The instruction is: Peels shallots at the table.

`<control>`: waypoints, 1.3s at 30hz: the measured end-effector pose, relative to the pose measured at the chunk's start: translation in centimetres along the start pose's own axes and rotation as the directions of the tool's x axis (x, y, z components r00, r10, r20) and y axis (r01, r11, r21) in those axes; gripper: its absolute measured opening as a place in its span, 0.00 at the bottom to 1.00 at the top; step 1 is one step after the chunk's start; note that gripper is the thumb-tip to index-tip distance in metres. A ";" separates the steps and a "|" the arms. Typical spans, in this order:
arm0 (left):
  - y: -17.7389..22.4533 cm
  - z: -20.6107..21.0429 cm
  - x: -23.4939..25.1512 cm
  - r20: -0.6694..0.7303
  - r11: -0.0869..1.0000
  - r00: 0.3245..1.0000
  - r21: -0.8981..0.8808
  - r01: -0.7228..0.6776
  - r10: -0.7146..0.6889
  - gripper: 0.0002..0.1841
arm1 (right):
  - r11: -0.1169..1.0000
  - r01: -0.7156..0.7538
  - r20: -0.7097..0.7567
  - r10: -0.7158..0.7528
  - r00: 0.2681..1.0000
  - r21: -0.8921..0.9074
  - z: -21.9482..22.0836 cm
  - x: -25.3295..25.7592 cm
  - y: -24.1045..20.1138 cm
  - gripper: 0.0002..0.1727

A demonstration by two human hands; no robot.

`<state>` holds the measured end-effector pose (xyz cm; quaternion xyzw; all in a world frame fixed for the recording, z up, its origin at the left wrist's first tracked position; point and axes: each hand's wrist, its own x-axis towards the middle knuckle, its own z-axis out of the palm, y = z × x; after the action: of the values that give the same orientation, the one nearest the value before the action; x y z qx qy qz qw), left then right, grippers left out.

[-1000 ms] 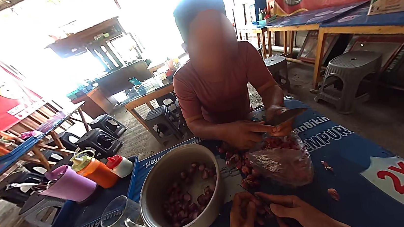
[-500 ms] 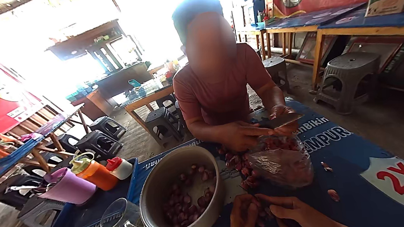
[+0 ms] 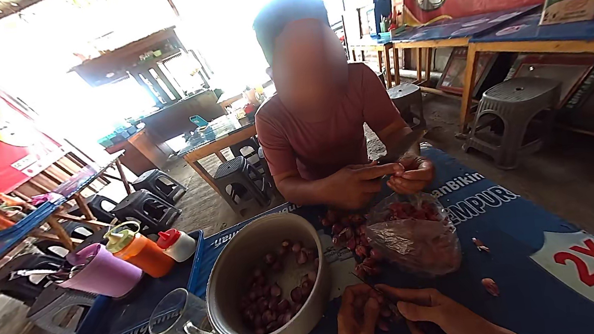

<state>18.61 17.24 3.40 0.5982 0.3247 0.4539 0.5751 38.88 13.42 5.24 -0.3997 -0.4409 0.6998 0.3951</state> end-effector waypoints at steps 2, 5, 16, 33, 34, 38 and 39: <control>0.0 0.2 0.0 -0.008 1.000 1.000 0.029 0.007 -0.007 0.11 | 1.000 -0.001 -0.002 0.001 1.000 0.007 0.0 0.0 0.0 0.27; 0.3 0.4 0.0 -0.014 0.991 1.000 0.134 0.012 -0.010 0.11 | 1.000 0.005 -0.003 -0.005 1.000 0.006 0.1 0.0 -0.2 0.27; -0.2 0.0 0.0 -0.037 0.991 0.999 0.132 -0.016 0.021 0.13 | 0.991 0.134 -0.055 -0.133 0.990 0.025 -0.8 -0.2 -1.1 0.29; 0.5 0.5 -0.1 0.007 0.987 1.000 0.160 -0.016 0.015 0.11 | 0.998 0.041 0.044 -0.038 0.998 -0.056 -0.1 0.0 -0.2 0.28; 0.6 0.5 -0.1 0.004 0.987 1.000 0.162 -0.008 0.007 0.11 | 0.997 0.057 0.042 -0.054 0.998 -0.058 -0.1 0.0 0.0 0.28; 0.8 0.3 0.0 -0.003 0.988 1.000 0.150 0.024 -0.023 0.12 | 0.995 0.078 0.032 -0.076 0.997 -0.056 -0.1 0.2 0.2 0.28; 0.8 0.2 -0.1 -0.001 0.989 1.000 0.144 0.025 -0.025 0.12 | 0.996 0.073 0.029 -0.071 0.997 -0.051 0.0 0.2 0.1 0.28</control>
<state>18.69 16.97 4.21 0.6343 0.3637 0.4217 0.5362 38.81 13.53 5.07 -0.3840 -0.4785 0.6789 0.4033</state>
